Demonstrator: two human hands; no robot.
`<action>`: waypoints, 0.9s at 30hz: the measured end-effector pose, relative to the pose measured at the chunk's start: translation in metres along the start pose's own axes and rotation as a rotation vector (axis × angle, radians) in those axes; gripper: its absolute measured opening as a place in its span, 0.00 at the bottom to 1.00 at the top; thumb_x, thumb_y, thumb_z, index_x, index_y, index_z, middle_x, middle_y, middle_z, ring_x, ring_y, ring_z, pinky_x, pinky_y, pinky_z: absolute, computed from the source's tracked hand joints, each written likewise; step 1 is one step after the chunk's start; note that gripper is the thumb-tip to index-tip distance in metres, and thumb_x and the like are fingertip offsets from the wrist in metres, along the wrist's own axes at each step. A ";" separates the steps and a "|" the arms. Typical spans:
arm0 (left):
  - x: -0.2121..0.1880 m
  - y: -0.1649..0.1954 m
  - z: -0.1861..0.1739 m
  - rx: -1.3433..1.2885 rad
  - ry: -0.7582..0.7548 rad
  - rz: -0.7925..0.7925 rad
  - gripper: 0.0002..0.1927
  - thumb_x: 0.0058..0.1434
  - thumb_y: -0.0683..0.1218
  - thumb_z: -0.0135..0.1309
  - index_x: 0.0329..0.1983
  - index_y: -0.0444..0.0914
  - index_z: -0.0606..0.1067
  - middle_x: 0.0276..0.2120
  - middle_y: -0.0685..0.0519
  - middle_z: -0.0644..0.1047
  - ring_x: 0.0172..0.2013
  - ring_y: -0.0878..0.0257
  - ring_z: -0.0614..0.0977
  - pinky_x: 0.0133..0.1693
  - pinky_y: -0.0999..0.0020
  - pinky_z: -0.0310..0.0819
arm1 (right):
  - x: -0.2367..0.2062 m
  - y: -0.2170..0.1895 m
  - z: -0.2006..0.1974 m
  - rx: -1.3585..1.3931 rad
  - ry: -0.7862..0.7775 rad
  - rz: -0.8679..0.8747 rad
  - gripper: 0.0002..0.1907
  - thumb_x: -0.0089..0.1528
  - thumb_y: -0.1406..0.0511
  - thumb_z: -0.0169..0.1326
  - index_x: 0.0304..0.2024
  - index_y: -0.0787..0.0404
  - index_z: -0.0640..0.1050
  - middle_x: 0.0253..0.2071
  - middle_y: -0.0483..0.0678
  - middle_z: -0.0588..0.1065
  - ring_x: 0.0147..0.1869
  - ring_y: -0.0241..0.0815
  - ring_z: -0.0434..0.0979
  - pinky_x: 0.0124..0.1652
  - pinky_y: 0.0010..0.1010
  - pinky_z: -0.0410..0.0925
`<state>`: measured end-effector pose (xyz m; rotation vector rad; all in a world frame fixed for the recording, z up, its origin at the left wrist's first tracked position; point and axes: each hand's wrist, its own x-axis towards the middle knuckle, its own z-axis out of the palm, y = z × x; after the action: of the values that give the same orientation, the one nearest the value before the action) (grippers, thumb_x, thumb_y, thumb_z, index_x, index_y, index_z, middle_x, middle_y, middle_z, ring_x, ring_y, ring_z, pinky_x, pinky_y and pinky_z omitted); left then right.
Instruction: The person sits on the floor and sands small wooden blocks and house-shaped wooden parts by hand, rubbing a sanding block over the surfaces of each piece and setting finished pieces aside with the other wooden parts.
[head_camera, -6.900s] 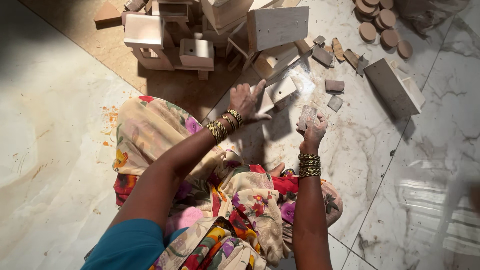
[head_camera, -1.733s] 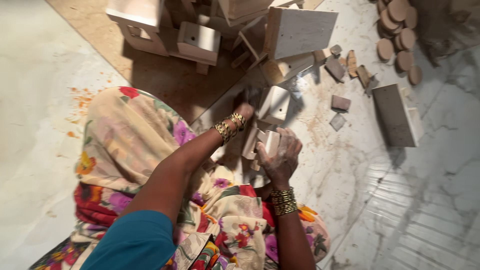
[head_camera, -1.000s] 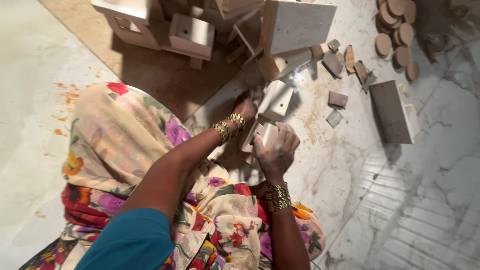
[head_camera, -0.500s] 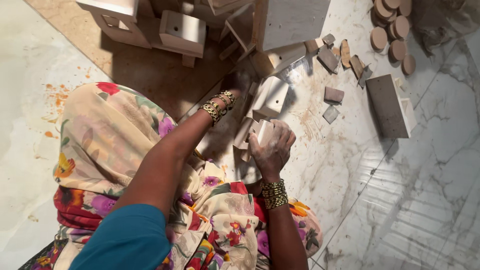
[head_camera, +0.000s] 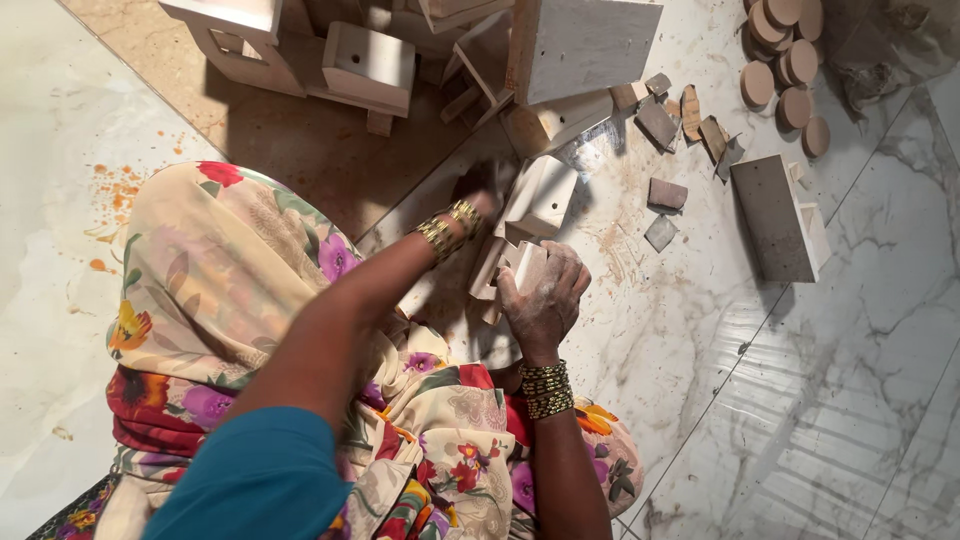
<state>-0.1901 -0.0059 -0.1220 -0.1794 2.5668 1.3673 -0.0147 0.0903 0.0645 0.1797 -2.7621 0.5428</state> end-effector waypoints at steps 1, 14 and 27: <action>-0.003 -0.007 0.000 0.041 -0.050 -0.010 0.21 0.61 0.45 0.54 0.57 0.38 0.71 0.51 0.39 0.78 0.48 0.46 0.82 0.45 0.51 0.78 | 0.000 0.000 0.000 0.000 0.001 -0.001 0.32 0.51 0.59 0.67 0.56 0.61 0.72 0.58 0.51 0.70 0.63 0.57 0.66 0.60 0.47 0.65; 0.024 -0.006 0.000 -0.133 0.183 0.031 0.22 0.62 0.54 0.60 0.52 0.38 0.69 0.43 0.39 0.80 0.46 0.40 0.80 0.46 0.48 0.75 | 0.007 0.002 0.012 -0.049 -0.014 0.008 0.32 0.51 0.59 0.67 0.55 0.60 0.72 0.57 0.52 0.70 0.62 0.58 0.66 0.60 0.48 0.64; 0.004 -0.008 -0.009 -0.255 0.250 0.009 0.25 0.60 0.62 0.60 0.50 0.40 0.74 0.45 0.42 0.81 0.45 0.45 0.83 0.46 0.52 0.77 | 0.004 -0.005 0.007 -0.015 -0.028 0.033 0.32 0.51 0.59 0.66 0.56 0.61 0.72 0.58 0.51 0.70 0.62 0.57 0.65 0.60 0.47 0.65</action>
<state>-0.1931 -0.0175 -0.1247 -0.4058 2.5768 1.7757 -0.0190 0.0826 0.0615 0.1390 -2.8002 0.5324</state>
